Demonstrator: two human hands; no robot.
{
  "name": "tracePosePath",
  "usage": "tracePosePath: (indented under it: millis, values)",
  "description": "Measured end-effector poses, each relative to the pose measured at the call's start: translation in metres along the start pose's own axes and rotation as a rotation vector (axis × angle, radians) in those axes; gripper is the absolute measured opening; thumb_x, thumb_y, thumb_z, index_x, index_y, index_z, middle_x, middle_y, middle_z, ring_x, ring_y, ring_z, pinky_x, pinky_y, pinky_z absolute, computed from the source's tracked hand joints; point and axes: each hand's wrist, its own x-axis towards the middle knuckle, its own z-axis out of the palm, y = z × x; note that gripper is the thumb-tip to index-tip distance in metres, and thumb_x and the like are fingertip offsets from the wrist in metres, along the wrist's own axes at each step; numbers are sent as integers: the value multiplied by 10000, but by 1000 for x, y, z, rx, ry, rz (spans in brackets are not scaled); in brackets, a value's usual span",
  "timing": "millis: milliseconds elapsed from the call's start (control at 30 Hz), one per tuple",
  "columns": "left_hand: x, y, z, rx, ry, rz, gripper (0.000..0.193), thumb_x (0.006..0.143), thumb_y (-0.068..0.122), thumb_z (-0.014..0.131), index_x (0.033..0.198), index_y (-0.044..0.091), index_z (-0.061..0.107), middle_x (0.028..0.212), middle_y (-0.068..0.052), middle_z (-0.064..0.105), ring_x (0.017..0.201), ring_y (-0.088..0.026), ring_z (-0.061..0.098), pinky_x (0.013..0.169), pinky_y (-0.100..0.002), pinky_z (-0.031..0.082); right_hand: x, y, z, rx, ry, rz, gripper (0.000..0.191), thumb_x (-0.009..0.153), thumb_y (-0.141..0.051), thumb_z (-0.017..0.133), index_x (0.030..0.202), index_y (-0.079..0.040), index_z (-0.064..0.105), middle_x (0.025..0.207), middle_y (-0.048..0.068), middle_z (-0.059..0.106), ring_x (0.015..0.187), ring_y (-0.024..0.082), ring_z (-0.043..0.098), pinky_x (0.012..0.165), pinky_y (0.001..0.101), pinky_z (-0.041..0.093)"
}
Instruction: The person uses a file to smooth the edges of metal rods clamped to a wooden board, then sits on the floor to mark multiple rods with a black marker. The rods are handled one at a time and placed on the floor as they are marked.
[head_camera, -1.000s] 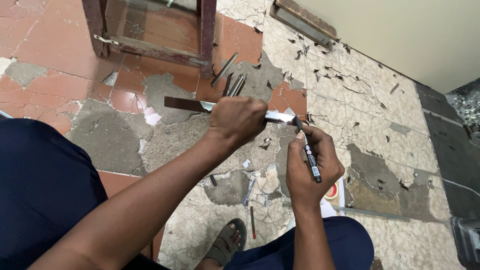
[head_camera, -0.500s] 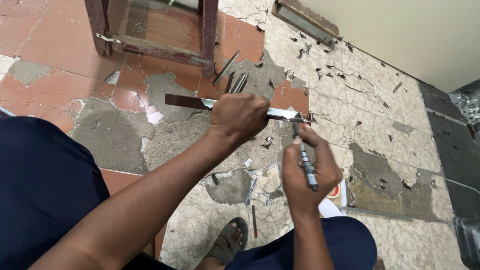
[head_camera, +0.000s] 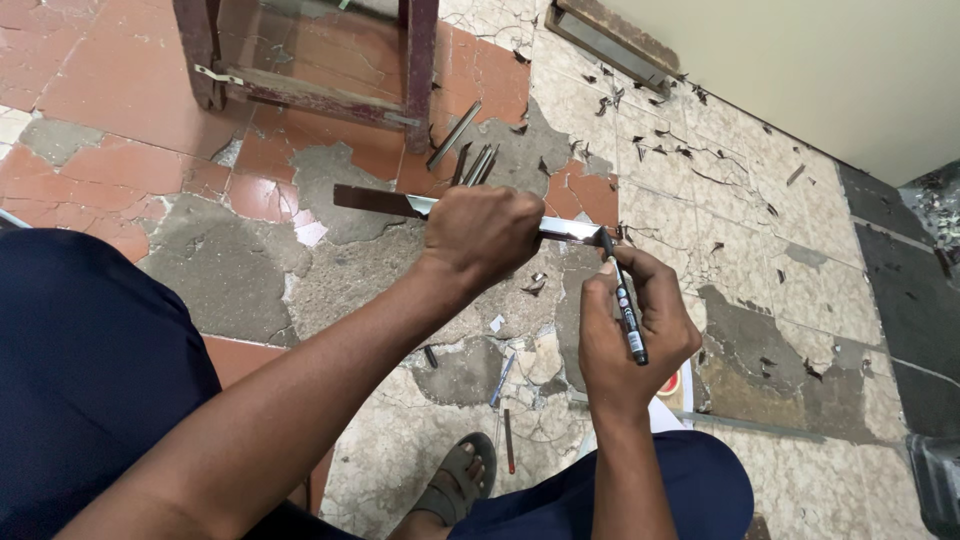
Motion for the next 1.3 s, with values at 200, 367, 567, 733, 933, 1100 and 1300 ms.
tracePosePath:
  millis: [200,367,567,733,933,1100,1300]
  values:
    - [0,-1,6,16,54,17,513,1055,253,405,549,174,449,430,24,380,317,-53,310,238,-280,314,-3,-3,0,-64,-8,-73,195,904,0,712,1095,39,717,916,91,739,727,83,647,646,239,494]
    - [0,-2,4,18,50,-7,480,1027,194,437,549,190,483,430,29,412,323,-50,358,257,-292,341,-6,-6,2,-53,-12,-113,229,914,-11,702,1139,28,710,950,86,744,766,83,693,690,248,537]
    - [-1,-1,1,-49,93,6,484,1006,221,464,523,183,488,417,16,438,313,-67,382,260,-308,348,-2,-1,2,-78,-13,17,216,904,-17,709,1112,36,726,910,108,756,631,104,628,580,254,476]
    - [-1,-3,0,-26,65,6,477,1002,189,460,526,189,478,414,28,442,310,-53,379,247,-298,336,-9,-4,8,-102,-13,-138,184,950,-8,689,1128,35,702,1036,137,765,896,148,736,825,283,594]
    - [2,-4,2,-129,-3,-30,485,1016,131,448,546,130,570,434,-31,526,333,-131,563,277,-350,441,-19,-16,3,-23,-74,-72,220,926,-7,686,1139,50,680,988,148,749,855,162,728,760,294,580]
    - [-10,7,3,-176,-77,79,311,914,205,539,661,123,700,604,-100,642,530,-255,684,468,-448,545,-14,-14,-12,214,-91,178,208,1020,18,631,1218,78,646,947,161,705,828,165,673,764,292,541]
    - [-29,44,19,-327,-448,-7,350,1015,282,495,786,119,703,647,-58,642,593,-199,705,538,-391,593,-22,-26,-8,486,-210,196,211,1053,0,607,1250,77,615,1143,158,730,1034,186,743,960,316,627]
